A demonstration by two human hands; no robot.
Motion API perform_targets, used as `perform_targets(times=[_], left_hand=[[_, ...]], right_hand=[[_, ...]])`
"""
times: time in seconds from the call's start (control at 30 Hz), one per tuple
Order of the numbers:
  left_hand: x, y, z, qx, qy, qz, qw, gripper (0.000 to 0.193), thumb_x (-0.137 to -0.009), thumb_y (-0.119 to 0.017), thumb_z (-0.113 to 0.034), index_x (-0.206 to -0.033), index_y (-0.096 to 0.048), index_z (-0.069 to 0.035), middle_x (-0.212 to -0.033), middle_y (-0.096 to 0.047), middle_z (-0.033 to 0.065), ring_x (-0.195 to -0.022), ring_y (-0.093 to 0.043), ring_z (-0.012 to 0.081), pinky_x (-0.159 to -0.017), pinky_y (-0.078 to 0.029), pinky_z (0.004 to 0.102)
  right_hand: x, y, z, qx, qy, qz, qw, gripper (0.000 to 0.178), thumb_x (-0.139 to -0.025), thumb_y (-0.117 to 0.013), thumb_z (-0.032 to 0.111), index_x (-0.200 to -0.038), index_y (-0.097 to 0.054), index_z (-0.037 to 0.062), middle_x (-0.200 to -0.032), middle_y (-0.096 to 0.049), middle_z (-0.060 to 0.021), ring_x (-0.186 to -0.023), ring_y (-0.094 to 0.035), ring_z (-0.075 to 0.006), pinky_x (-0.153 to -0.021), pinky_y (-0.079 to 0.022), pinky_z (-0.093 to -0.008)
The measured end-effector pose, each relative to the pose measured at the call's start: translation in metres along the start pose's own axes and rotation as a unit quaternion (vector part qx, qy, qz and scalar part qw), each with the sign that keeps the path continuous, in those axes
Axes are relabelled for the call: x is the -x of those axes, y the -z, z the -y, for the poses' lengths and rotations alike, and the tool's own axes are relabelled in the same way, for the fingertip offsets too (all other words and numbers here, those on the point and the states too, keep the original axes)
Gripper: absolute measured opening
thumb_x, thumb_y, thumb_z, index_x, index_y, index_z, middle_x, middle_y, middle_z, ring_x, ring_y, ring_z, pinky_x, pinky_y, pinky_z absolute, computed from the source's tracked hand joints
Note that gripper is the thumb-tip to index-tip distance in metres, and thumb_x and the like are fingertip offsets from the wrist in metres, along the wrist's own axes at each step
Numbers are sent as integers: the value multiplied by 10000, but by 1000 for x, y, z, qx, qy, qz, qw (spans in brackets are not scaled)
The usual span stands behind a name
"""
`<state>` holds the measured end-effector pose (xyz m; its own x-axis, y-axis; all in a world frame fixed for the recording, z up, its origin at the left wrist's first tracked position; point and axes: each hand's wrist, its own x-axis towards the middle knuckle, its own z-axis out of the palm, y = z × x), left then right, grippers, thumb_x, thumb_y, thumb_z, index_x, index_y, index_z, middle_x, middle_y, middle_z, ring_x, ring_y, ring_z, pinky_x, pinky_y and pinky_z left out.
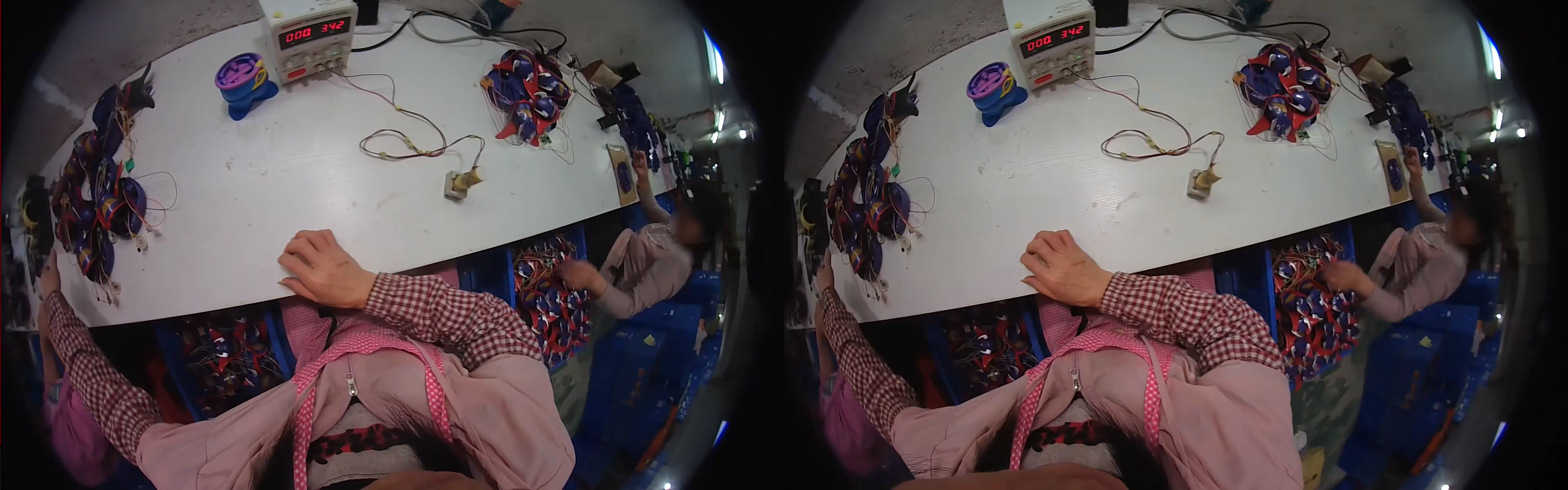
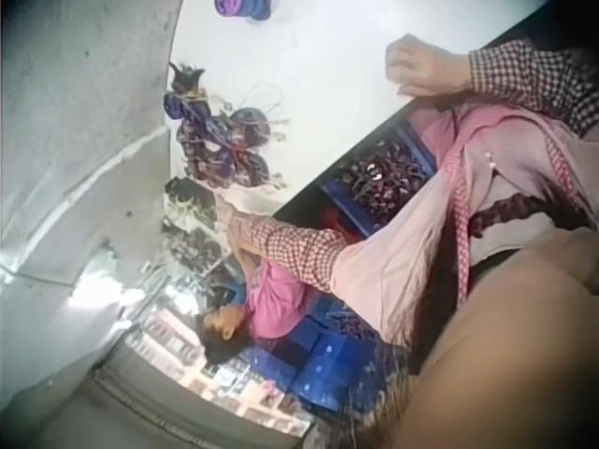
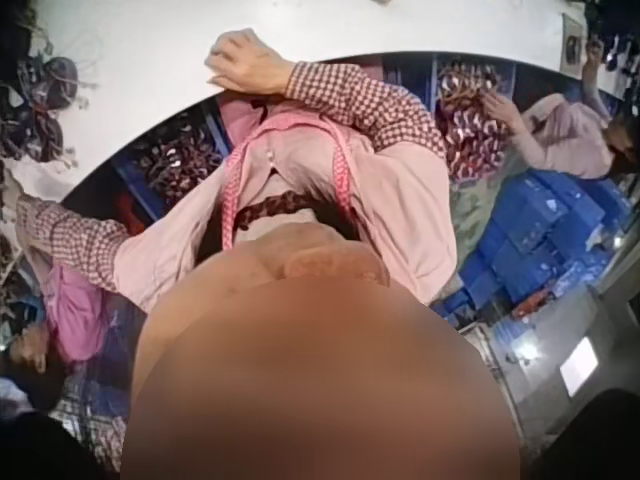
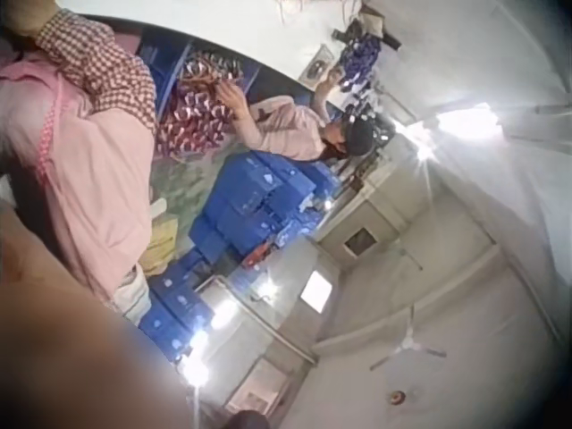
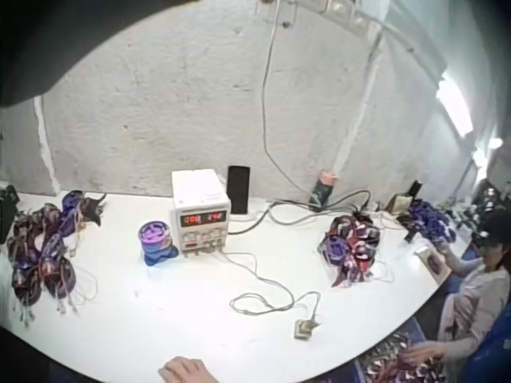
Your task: Assembling electronic components, wires, and plastic parts into colorful toy shells at a factory workbench.
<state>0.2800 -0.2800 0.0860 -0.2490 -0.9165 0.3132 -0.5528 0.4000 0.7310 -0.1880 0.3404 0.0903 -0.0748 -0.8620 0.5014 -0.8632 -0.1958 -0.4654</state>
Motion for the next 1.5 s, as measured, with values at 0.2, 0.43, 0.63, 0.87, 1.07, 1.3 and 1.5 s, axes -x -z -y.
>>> perform_targets(times=[0.2, 0.43, 0.63, 0.87, 1.07, 1.3, 1.5], left_hand=[[98, -122, -272, 6, -173, 81, 982, 398, -917, -548, -239, -1224, -505, 11, -1156, -564, 97, -1061, -529, 171, -902, -417, 286], [278, -350, -583, 123, -376, 413, 820, 240, -832, -632, -111, -1036, -565, -6, -871, -558, 65, -772, -564, 130, -669, -474, 257], [337, -544, -730, 144, -563, 376, 721, 499, -794, -641, -359, -1144, -521, -24, -1053, -555, 156, -1011, -537, 275, -863, -441, 378], [402, -670, -815, -71, -560, 341, 752, 897, -650, -663, -610, -1276, -436, -10, -1145, -525, 177, -1126, -460, 304, -956, -328, 452], [400, -691, -825, -182, -532, 367, 741, 854, -598, -677, -572, -1228, -492, -25, -1143, -529, 163, -1130, -455, 285, -946, -300, 483], [392, -655, -833, -89, -584, 308, 745, 744, -579, -678, -485, -1180, -538, -70, -1142, -534, 143, -1113, -468, 280, -931, -304, 486], [401, -587, -851, 35, -652, 198, 731, 693, -569, -704, -355, -1189, -528, -98, -1111, -538, 117, -1091, -476, 271, -944, -292, 504]], right_hand=[[35, 30, -8, -157, 37, -97, 982, 400, -708, -723, 105, -1048, -532, 20, -961, -515, -122, -889, -523, -297, -770, -437, -395], [96, 193, -82, -78, -164, -265, 947, 320, -801, -641, 38, -1076, -490, -27, -936, -528, -115, -837, -529, -196, -750, -451, -309], [163, 327, -265, -71, -364, -452, 811, 252, -898, -567, 176, -1059, -550, -16, -889, -601, -57, -708, -551, -93, -606, -468, -227], [175, 378, -358, -49, -488, -278, 826, 261, -846, -583, 123, -1048, -594, -41, -762, -607, -63, -576, -559, -109, -492, -436, -239], [161, 384, -388, -161, -549, -183, 800, 266, -852, -579, 112, -1082, -592, -21, -754, -589, -20, -573, -520, -71, -469, -392, -196], [187, 416, -354, -296, -543, -241, 747, 190, -851, -583, 115, -986, -604, -16, -666, -529, 1, -502, -458, -68, -428, -360, -191], [237, 455, -301, -263, -488, -373, 744, 86, -851, -577, 111, -848, -580, 25, -650, -513, -2, -490, -468, -78, -404, -359, -197]])
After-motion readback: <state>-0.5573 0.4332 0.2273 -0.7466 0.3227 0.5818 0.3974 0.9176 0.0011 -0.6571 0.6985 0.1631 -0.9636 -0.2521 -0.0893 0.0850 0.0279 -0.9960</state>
